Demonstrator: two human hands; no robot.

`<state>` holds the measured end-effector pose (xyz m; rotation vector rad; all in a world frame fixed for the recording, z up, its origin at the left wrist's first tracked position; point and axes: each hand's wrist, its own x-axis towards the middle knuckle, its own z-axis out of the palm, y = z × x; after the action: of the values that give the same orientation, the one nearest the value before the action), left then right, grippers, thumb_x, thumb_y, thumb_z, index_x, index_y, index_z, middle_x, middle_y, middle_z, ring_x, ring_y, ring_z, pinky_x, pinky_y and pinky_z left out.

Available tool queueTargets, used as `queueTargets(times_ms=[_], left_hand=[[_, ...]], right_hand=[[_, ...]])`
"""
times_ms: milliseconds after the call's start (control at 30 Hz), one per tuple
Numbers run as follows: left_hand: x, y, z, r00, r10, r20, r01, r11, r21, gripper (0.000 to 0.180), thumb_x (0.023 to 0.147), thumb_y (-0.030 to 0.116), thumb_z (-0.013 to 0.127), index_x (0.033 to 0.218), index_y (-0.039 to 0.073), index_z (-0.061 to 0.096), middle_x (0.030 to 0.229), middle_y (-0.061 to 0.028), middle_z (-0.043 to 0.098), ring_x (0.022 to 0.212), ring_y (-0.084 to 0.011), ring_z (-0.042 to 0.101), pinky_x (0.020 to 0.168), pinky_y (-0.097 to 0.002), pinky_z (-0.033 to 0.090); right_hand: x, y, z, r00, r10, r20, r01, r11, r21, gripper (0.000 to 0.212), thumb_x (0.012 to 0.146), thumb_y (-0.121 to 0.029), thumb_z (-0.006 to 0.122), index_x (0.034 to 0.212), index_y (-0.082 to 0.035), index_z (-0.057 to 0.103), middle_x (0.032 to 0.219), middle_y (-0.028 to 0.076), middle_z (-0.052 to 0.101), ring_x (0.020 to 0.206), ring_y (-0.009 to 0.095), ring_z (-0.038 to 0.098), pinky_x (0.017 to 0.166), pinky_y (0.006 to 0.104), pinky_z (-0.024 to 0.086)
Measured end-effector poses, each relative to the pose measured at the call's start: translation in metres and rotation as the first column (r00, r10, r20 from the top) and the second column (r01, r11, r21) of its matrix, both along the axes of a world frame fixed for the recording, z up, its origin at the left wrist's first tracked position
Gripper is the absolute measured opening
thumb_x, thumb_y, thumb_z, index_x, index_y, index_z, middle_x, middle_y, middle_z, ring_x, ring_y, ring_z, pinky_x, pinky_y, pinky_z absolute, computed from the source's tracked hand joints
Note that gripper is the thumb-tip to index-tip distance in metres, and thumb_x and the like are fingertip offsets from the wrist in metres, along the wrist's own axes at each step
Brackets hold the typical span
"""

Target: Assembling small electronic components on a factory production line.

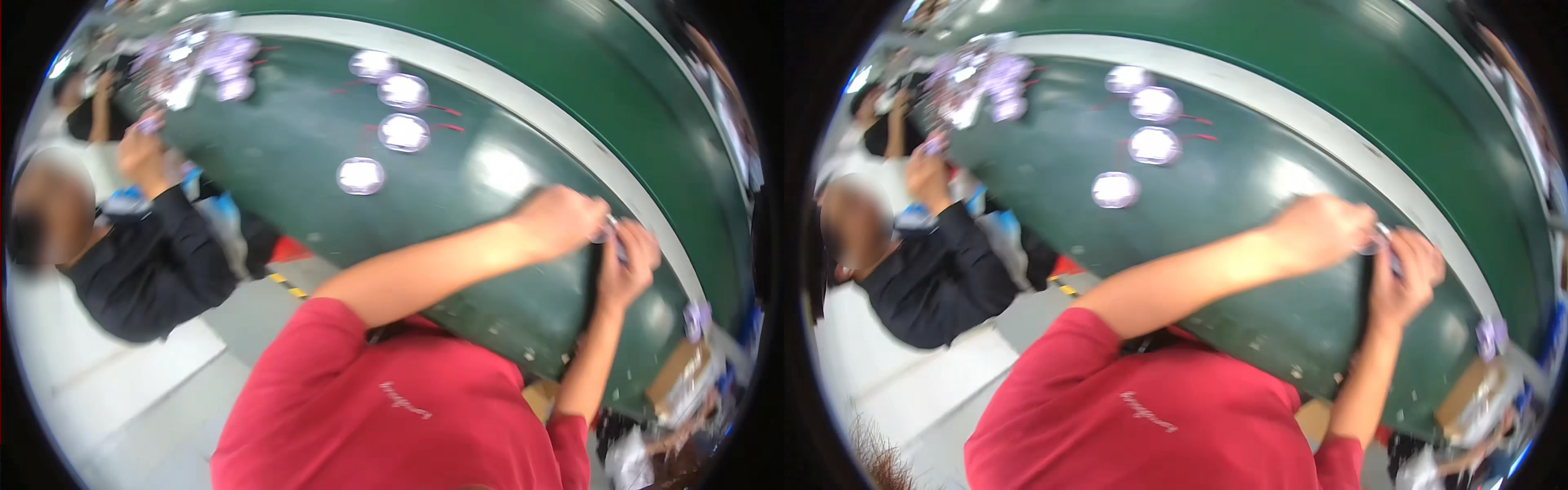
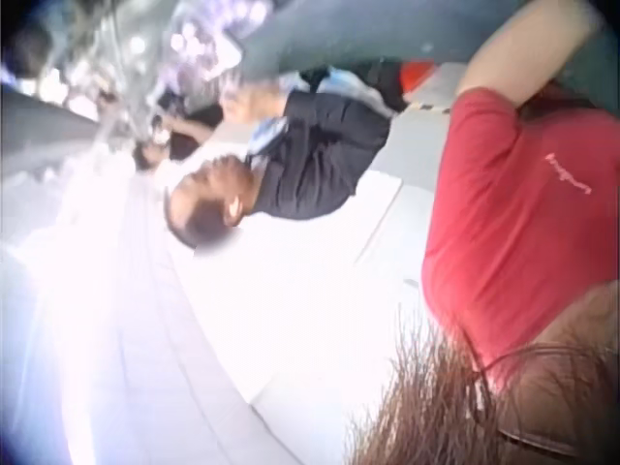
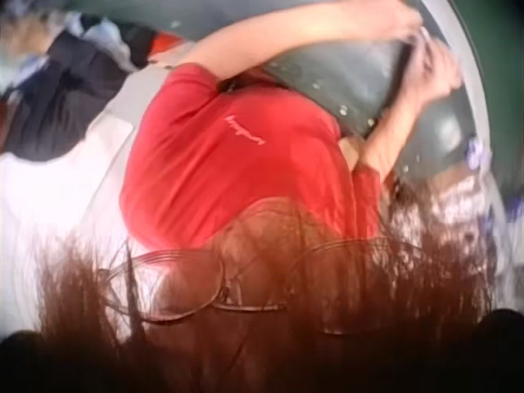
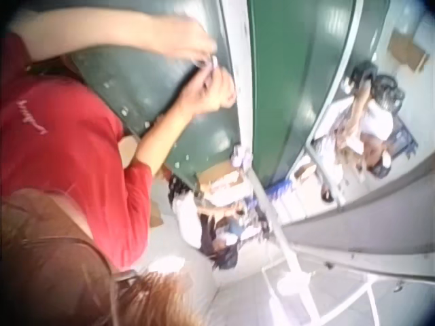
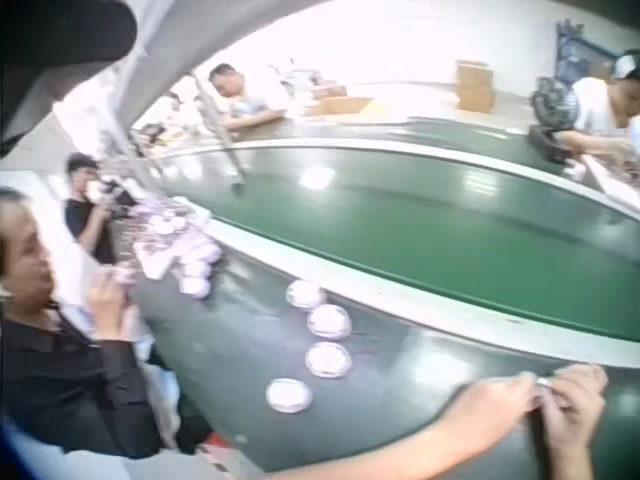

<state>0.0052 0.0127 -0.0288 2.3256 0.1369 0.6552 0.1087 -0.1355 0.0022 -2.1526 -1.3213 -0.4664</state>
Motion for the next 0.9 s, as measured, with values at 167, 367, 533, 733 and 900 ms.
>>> queueTargets(times_ms=[167, 367, 533, 733, 900], left_hand=[[-0.001, -0.002, 0.006, 0.999, 0.032, 0.022, -0.031, 0.997, -0.066, 0.023, 0.086, 0.023, 0.069, 0.083, 0.004, 0.058, 0.071, -0.0146, 0.064, 0.07, -0.0345, 0.068, 0.062, -0.0443, 0.055], [-0.001, -0.004, 0.007, 0.999, 0.026, 0.034, -0.024, 0.996, -0.081, 0.024, 0.085, 0.022, 0.07, 0.081, 0.003, 0.055, 0.069, -0.0155, 0.064, 0.068, -0.0361, 0.066, 0.061, -0.046, 0.053], [-0.001, -0.003, 0.006, 0.999, 0.024, 0.029, -0.021, 0.996, -0.088, 0.026, 0.084, 0.022, 0.071, 0.081, 0.002, 0.055, 0.067, -0.0159, 0.064, 0.066, -0.0369, 0.066, 0.06, -0.0458, 0.053], [0.004, -0.005, 0.016, 0.999, -0.039, 0.009, 0.039, 0.999, 0.001, 0.023, 0.086, 0.025, 0.066, 0.084, 0.004, 0.058, 0.068, -0.0152, 0.063, 0.068, -0.0352, 0.068, 0.059, -0.0458, 0.054], [-0.009, 0.009, 0.008, 0.997, 0.024, -0.075, -0.033, 0.992, -0.119, 0.019, 0.09, 0.023, 0.067, 0.085, 0.006, 0.059, 0.075, -0.015, 0.064, 0.068, -0.0352, 0.067, 0.061, -0.0453, 0.054]], right_hand=[[0.011, -0.007, -0.012, 0.994, 0.104, -0.016, -0.104, 0.995, 0.012, 0.016, 0.079, 0.001, 0.075, 0.094, -0.002, 0.07, 0.096, 0.01, 0.07, 0.094, 0.028, 0.065, 0.097, 0.0407, 0.043], [0.012, -0.011, -0.018, 0.995, 0.093, -0.032, -0.093, 0.996, 0.001, 0.016, 0.081, 0.002, 0.073, 0.096, -0.002, 0.068, 0.096, 0.008, 0.069, 0.095, 0.027, 0.064, 0.103, 0.0423, 0.039], [0.013, -0.012, -0.02, 0.994, 0.101, -0.037, -0.1, 0.995, 0.009, 0.017, 0.081, 0.002, 0.072, 0.097, -0.002, 0.068, 0.098, 0.008, 0.069, 0.096, 0.026, 0.064, 0.104, 0.0422, 0.038], [0.015, -0.02, -0.011, 0.999, 0.019, -0.038, -0.018, 0.999, 0.038, 0.014, 0.075, -0.001, 0.078, 0.088, -0.002, 0.073, 0.095, 0.013, 0.072, 0.095, 0.029, 0.067, 0.091, 0.0417, 0.048], [-0.004, 0.008, -0.006, 0.999, 0.007, -0.048, -0.005, 0.999, 0.046, 0.015, 0.074, -0.007, 0.08, 0.087, -0.006, 0.073, 0.096, 0.008, 0.073, 0.097, 0.025, 0.067, 0.097, 0.039, 0.044]])
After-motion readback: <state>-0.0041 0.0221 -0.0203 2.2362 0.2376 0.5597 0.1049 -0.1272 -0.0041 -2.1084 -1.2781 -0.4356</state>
